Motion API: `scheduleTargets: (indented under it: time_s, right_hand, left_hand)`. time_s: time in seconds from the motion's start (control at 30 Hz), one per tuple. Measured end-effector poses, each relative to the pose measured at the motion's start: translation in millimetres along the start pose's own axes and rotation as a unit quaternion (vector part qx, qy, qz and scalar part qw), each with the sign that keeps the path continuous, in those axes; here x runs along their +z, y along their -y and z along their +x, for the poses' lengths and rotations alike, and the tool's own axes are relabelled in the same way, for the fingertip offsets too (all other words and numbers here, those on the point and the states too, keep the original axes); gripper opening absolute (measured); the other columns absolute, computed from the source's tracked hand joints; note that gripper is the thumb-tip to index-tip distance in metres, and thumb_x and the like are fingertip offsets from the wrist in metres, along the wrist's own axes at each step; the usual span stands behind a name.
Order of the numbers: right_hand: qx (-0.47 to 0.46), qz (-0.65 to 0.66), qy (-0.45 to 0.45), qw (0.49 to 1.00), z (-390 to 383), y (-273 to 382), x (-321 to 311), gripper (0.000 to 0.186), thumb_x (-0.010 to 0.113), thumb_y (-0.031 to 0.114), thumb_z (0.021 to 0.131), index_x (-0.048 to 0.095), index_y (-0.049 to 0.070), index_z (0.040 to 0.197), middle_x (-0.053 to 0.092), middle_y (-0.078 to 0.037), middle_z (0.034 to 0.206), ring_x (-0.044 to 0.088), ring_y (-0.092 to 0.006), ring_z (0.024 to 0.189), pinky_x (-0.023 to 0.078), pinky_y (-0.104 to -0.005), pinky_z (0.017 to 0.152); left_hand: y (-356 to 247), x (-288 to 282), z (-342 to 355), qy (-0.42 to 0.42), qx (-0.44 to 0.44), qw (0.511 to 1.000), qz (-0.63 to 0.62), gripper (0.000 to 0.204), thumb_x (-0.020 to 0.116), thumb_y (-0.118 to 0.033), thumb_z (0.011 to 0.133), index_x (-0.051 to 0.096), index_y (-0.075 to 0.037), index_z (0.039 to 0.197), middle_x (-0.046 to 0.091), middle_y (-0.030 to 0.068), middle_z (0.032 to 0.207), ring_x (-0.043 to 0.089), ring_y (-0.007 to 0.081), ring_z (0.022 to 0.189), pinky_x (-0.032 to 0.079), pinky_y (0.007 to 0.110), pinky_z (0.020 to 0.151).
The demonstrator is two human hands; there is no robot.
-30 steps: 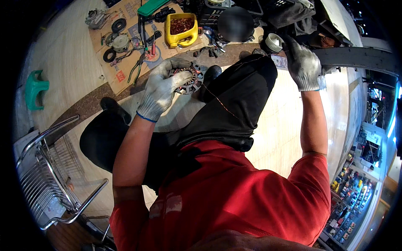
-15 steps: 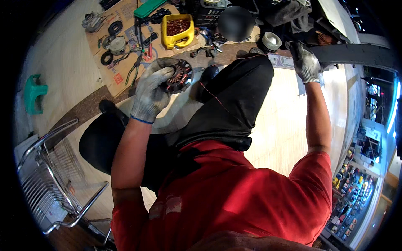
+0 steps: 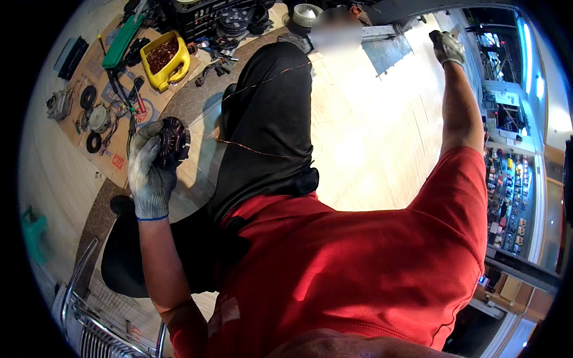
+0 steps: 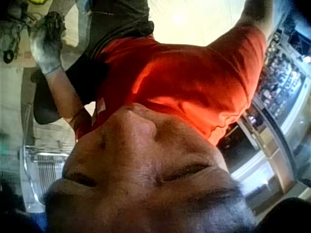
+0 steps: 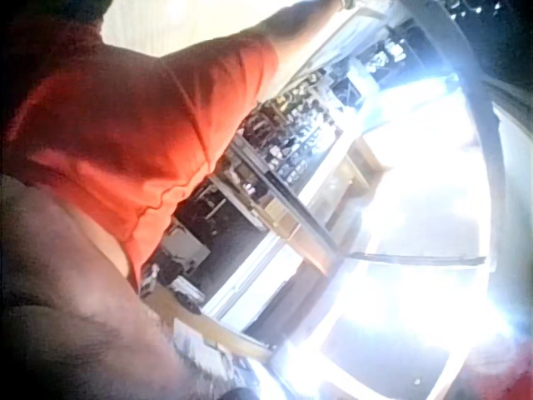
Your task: The person holds a copper wire coil and uses a screwdriver to pry or clean parts of it while sitting on the floor. They handle the coil, a screwdriver, and other small mechanical components.
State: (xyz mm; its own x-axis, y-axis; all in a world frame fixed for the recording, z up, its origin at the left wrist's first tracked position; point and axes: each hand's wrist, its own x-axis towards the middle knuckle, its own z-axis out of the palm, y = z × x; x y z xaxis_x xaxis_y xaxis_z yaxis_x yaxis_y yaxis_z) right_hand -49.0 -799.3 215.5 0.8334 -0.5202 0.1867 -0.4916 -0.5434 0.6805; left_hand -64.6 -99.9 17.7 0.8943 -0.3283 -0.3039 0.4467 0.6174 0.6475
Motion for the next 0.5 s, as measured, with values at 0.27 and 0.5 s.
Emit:
scheduleTargets:
  time_s: [0.27,0.5]
  right_hand:
    - [0.044,0.228,0.120,0.965,-18,53,112,0.049,0.059,0.051,0.092,0.062,0.021,0.130,0.061,-0.018,0.130,0.055,-0.0376,0.125,0.044,-0.0460,0.103]
    - [-0.190,0.138,0.217,0.947,-23,133,41,0.054,0.075,0.029,0.081,0.063,0.008,0.129,0.063,-0.020,0.127,0.061,-0.0358,0.117,0.048,-0.0419,0.097]
  left_hand:
    - [2,3,-1,0.036,-0.008,0.999,-0.001,0.036,0.059,-0.010,0.088,0.056,0.001,0.122,0.065,0.0201,0.116,0.067,0.0298,0.104,0.060,0.043,0.085]
    - [6,7,-2,-0.011,-0.016,1.000,-0.018,0.030,0.056,-0.002,0.091,0.056,-0.002,0.120,0.064,0.0183,0.117,0.066,0.0289,0.108,0.058,0.044,0.091]
